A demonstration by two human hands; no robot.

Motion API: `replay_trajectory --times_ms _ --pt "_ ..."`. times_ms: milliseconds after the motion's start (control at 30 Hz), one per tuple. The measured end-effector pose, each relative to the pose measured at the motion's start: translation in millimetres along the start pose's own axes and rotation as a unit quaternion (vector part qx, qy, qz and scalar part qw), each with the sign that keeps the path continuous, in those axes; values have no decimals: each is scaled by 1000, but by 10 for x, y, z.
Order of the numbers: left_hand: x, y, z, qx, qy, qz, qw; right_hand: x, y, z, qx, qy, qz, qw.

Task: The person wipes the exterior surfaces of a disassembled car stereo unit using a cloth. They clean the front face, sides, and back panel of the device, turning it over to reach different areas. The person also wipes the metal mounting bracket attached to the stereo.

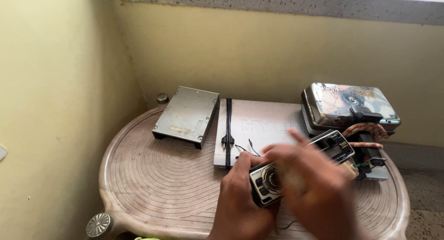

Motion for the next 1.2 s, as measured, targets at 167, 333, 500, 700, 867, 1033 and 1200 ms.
replay_trajectory --times_ms 167,333,500,700,867,1033,1200 --pt "8 -2 73 5 3 -9 1000 62 7 -79 61 -58 41 996" --pt "-37 -11 85 16 23 -38 999 -208 -210 225 -24 109 -42 993" --pt "-42 10 71 14 7 5 1000 34 -35 -6 14 4 -36 999" --pt "-59 5 118 12 -12 -17 1000 10 -92 16 41 47 1 998" --pt "-33 48 67 -6 0 -40 999 -130 -178 142 31 138 -63 988" --pt "23 60 80 -50 -33 -85 995 388 88 -174 88 -26 41 995" --pt "164 24 206 -55 -28 1 998 494 41 -170 122 -52 91 987"
Point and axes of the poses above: each hand's wrist, its own y-axis away from the middle knuckle, its own z-axis out of the back of the hand, x = y × z, the point moved 5 cm from there along -y, towards the middle knuckle, and after that the axes turned 10 degrees about -z, right-handed, at the moved point
